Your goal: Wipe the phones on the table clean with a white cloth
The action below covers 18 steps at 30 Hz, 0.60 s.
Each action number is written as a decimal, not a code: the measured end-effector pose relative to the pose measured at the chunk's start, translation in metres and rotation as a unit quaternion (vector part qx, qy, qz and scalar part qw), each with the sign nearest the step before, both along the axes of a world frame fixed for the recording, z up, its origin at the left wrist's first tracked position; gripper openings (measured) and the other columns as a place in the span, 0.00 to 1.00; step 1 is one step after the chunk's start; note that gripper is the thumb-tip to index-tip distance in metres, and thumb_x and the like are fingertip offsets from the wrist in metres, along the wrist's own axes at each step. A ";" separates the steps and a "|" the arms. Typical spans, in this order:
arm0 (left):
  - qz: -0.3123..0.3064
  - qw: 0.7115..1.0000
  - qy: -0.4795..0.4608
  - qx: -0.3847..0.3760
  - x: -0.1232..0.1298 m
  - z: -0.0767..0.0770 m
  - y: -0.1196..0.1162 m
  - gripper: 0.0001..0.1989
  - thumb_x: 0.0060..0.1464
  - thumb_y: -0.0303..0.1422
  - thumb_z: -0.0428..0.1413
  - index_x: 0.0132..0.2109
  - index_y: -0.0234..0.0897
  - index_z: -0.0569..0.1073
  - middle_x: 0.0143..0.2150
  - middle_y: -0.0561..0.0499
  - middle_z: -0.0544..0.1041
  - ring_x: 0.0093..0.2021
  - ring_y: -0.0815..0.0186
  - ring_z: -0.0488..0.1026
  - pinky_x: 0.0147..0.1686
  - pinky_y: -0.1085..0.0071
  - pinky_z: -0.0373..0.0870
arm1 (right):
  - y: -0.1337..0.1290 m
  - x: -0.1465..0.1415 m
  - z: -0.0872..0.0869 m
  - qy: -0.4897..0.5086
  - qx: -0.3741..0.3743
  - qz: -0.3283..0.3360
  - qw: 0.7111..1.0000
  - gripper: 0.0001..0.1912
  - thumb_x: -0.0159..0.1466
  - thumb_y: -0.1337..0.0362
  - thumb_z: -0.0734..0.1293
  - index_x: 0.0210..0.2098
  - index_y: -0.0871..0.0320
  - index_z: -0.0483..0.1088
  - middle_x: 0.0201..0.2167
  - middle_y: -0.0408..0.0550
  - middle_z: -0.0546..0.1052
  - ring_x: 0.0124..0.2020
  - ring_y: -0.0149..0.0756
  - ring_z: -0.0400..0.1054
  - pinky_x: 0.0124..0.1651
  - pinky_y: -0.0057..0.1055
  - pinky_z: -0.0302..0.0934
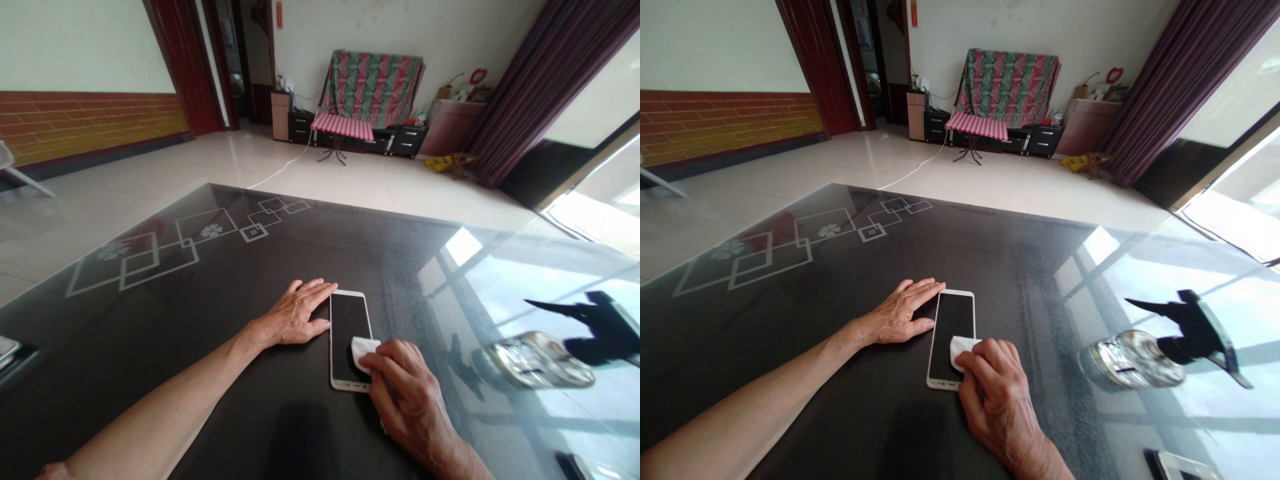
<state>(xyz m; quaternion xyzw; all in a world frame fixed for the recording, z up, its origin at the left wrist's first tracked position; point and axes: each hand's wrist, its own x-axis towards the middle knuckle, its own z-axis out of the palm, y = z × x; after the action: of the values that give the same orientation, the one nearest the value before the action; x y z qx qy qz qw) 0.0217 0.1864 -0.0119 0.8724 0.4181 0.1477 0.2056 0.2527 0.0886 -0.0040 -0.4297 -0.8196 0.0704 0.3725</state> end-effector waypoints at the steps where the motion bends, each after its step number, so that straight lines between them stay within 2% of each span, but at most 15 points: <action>1: -0.002 1.000 0.001 -0.005 0.000 0.002 -0.001 0.38 0.54 0.37 0.55 0.68 0.46 0.49 0.68 0.47 0.56 0.68 0.52 0.49 0.63 0.45 0.43 | 0.001 0.000 -0.001 0.003 -0.001 -0.012 1.000 0.11 0.61 0.73 0.59 0.35 0.56 0.72 0.30 0.46 0.69 0.32 0.34 0.64 0.37 0.33 0.60; 5: -0.032 0.999 0.008 -0.035 -0.004 0.010 -0.004 0.51 0.45 0.45 0.62 0.69 0.45 0.44 0.70 0.44 0.51 0.69 0.48 0.44 0.64 0.43 0.37 | 0.002 0.004 -0.005 0.019 -0.018 -0.031 0.999 0.10 0.61 0.71 0.59 0.36 0.55 0.71 0.31 0.46 0.69 0.32 0.34 0.66 0.36 0.32 0.61; 9: -0.057 0.997 0.026 -0.045 -0.008 0.011 -0.006 0.60 0.37 0.56 0.63 0.69 0.44 0.40 0.71 0.43 0.44 0.70 0.44 0.37 0.63 0.40 0.33 | 0.000 0.004 -0.004 0.014 -0.031 0.007 0.999 0.11 0.60 0.73 0.59 0.35 0.55 0.71 0.30 0.46 0.69 0.32 0.34 0.65 0.36 0.32 0.60; 14: -0.065 0.995 0.060 -0.044 -0.008 0.008 -0.007 0.62 0.35 0.57 0.63 0.69 0.44 0.39 0.72 0.43 0.41 0.70 0.43 0.34 0.62 0.38 0.32 | -0.005 -0.001 0.001 -0.015 -0.031 0.094 0.995 0.12 0.58 0.74 0.59 0.37 0.56 0.70 0.31 0.46 0.69 0.31 0.35 0.63 0.36 0.34 0.57; 18: -0.064 0.996 0.055 -0.036 -0.006 0.007 -0.007 0.60 0.37 0.58 0.62 0.69 0.46 0.38 0.72 0.44 0.41 0.70 0.43 0.34 0.62 0.36 0.32 | -0.007 -0.006 0.007 -0.055 -0.053 0.125 0.989 0.12 0.57 0.75 0.59 0.35 0.56 0.70 0.30 0.46 0.68 0.32 0.36 0.60 0.37 0.36 0.55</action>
<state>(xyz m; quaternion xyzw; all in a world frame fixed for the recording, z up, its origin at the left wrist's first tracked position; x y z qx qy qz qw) 0.0155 0.1791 -0.0044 0.8964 0.3768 0.0703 0.2226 0.2466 0.0814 0.0025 -0.3462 -0.8811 0.1366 0.2918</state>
